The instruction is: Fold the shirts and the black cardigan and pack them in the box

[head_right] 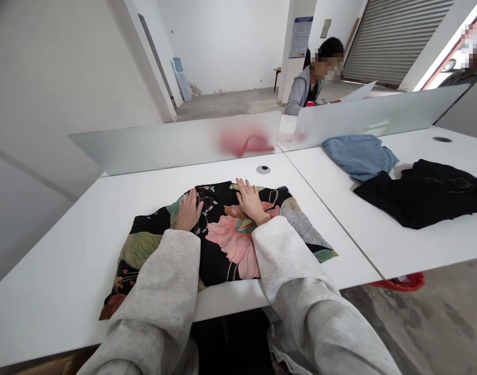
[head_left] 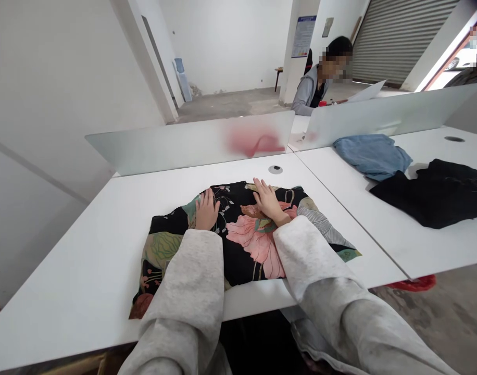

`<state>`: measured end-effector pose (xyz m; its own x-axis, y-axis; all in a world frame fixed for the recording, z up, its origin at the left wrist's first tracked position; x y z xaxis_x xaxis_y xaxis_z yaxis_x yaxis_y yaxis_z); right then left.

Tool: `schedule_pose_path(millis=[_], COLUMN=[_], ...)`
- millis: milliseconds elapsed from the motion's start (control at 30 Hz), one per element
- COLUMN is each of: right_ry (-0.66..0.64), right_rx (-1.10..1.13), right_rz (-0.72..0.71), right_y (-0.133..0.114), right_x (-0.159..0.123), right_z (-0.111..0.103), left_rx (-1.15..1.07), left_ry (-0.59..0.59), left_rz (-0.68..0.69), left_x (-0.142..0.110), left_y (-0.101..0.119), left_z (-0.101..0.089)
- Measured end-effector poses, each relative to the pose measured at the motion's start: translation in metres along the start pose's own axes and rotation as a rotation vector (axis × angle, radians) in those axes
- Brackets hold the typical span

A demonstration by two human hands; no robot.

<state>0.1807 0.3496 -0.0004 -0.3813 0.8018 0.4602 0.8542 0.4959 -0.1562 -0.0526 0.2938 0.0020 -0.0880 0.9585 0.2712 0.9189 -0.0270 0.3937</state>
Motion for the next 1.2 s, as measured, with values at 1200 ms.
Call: schedule_pose_path(millis=[1200], right_ry=[-0.192], right_rx=[-0.233], right_rz=[0.081], right_y=[-0.010], right_x=[0.001], right_z=[-0.033], left_rx=[0.248], left_ry=[0.223], left_rz=[-0.010], left_x=[-0.131], left_y=[0.037], left_z=[-0.129])
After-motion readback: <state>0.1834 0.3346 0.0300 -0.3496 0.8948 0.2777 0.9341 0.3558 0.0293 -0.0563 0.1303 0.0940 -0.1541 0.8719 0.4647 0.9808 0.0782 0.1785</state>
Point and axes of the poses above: each hand's wrist, its own x-axis towards the middle knuckle, its own z-axis out of the palm, y = z × x, the point moved 2 cm from there along x, towards the middle knuckle, and after that the axes turned 9 degrees about -x, right-handed, at the moved point
